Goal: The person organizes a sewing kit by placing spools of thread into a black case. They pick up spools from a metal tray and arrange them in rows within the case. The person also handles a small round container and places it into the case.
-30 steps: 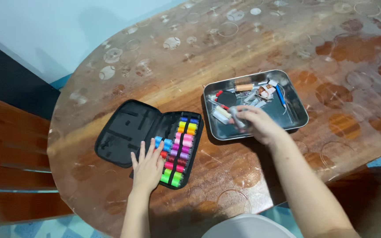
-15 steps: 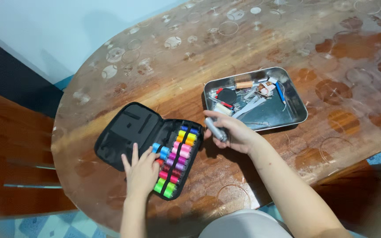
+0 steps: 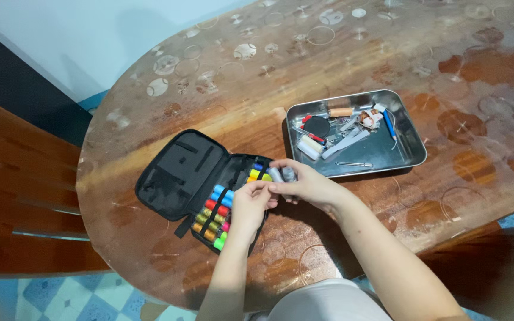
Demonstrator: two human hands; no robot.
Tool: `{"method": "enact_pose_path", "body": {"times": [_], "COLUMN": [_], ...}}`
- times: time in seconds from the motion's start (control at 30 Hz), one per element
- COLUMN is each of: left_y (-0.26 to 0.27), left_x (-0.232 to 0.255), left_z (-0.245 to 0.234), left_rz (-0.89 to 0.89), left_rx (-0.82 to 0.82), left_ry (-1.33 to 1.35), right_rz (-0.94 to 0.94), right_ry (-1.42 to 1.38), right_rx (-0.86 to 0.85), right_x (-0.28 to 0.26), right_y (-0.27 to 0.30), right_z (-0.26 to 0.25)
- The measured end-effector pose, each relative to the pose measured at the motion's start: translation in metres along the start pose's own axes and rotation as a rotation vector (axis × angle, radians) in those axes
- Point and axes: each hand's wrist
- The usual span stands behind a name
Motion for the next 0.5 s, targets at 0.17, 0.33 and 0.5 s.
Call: {"method": "enact_pose_path", "body": {"times": [0.17,0.33,0.5], "left_y": [-0.009,-0.005,0.015], "left_x": [-0.006,0.004,0.013], "left_z": [-0.006,-0.023,-0.034], "left_rz": [0.117,0.115,-0.014], "left_rx": [0.068,0.123,0.091], "left_ry": [-0.228,-0.404,-0.273], "right_rz": [-0.039,-0.09,0.005], "right_ry": [0.249,0.213,0.052], "right_rx": [0.134,0.075,0.047], "right_x": [0.013,0.013,0.008], "right_y": [-0.026,-0.031,-0.028], "right_z": [-0.009,-0.008,0.01]}}
Point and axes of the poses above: each hand's wrist, its own y-axis away from the middle knuckle, its own z-axis out of the palm, x = y × z, and after that the axes turned 12 degrees about -y, right-handed
